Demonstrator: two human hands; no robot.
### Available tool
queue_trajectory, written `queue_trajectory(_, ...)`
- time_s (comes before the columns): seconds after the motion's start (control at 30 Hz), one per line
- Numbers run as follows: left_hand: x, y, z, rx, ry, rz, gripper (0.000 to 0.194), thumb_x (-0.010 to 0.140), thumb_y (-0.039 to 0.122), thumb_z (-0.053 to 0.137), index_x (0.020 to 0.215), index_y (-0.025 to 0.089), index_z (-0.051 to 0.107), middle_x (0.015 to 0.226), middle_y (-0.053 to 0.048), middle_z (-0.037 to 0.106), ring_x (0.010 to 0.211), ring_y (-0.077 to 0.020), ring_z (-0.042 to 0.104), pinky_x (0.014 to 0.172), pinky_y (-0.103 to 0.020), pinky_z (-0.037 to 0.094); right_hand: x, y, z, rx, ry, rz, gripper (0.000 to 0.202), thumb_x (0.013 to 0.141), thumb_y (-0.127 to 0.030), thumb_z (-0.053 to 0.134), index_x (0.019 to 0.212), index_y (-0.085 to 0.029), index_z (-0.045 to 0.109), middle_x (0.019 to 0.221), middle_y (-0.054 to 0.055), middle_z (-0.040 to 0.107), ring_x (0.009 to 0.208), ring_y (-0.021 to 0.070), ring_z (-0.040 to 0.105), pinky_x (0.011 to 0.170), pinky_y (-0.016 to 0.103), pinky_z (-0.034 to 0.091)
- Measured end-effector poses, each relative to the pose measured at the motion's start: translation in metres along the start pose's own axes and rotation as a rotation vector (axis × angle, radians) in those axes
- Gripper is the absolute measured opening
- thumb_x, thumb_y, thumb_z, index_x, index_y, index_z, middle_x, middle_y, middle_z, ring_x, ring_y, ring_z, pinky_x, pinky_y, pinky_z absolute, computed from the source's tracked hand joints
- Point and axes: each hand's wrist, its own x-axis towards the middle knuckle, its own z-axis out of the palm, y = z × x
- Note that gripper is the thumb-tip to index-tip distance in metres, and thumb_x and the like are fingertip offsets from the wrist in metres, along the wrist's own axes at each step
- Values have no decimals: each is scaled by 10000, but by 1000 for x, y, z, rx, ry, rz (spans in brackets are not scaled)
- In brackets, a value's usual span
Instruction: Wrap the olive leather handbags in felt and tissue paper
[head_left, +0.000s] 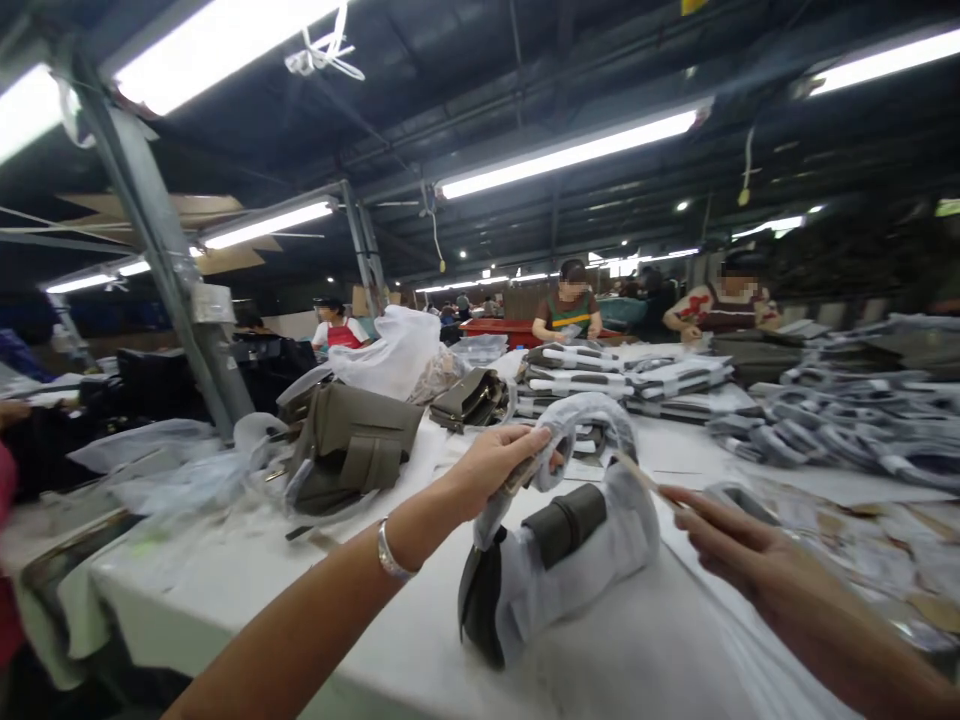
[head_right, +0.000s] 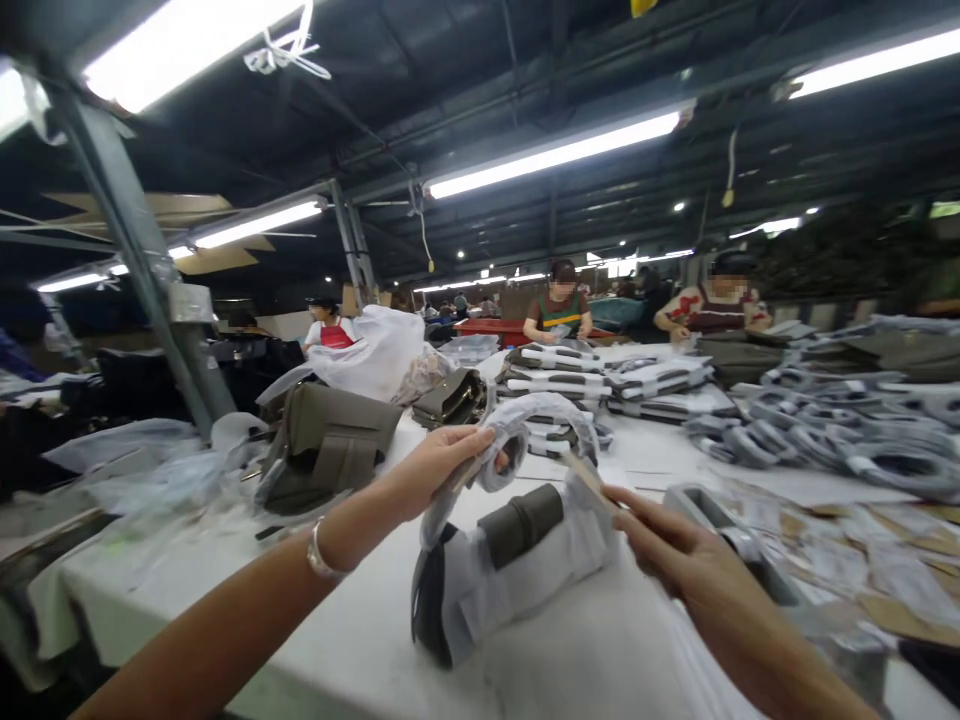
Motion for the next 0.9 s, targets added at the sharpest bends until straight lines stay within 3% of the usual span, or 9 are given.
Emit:
queue_trajectory(0.07,0,1,-1,30,-4,-3,506,823,633,616,838,138,720,776,-48,675,615,-120,516,572,-238,360,-13,-22,24,128,-155,8,526,696,-636,711,1142,-360,749,745,88,683,604,217,588,494,356,410)
queue_trajectory(0.13,0,3,-2,64,-8,1,509,823,646,609,833,149,717,757,-38,670,607,-122,511,573,-239,361,-19,-35,42,181,-263,-16,498,717,-620,713,1100,-308,771,698,44,650,554,179,504,475,315,344)
queue_trajectory(0.3,-2,6,-3,149,-20,32,511,839,652,582,816,158,713,726,-24,647,618,-131,511,571,-241,353,-18,-43,60,192,-283,-83,311,789,-524,688,880,-248,799,622,11,584,567,162,487,529,291,354)
queue_trajectory(0.47,-5,8,2,229,-55,52,484,868,623,560,814,165,704,666,5,581,567,-108,436,525,-232,295,-8,-53,75,227,-298,-165,310,842,-479,649,969,-236,793,588,-20,550,552,136,455,540,271,347)
queue_trajectory(0.57,-5,8,5,278,-81,63,474,885,609,534,819,167,693,647,13,550,545,-105,403,503,-231,284,-1,-63,88,352,-339,-190,344,856,-504,645,1018,-235,787,669,-14,598,595,125,463,560,256,351)
queue_trajectory(0.67,-2,7,5,353,-75,101,452,883,594,533,848,175,697,680,1,575,584,-128,439,517,-236,310,3,-71,97,513,-392,-113,357,820,-521,688,998,-228,788,854,19,687,746,140,546,647,248,420)
queue_trajectory(0.8,-1,9,2,486,-46,174,394,865,557,566,815,200,724,744,-12,653,713,-188,546,613,-252,387,2,-80,97,676,-462,52,330,729,-450,788,971,-226,782,1043,51,716,970,177,600,772,254,482)
queue_trajectory(0.9,-3,12,0,565,-22,217,365,883,527,548,890,226,755,855,-13,724,840,-233,614,724,-269,427,-1,-85,92,754,-523,106,282,740,-377,765,986,-239,768,1126,42,705,1074,195,606,808,254,501)
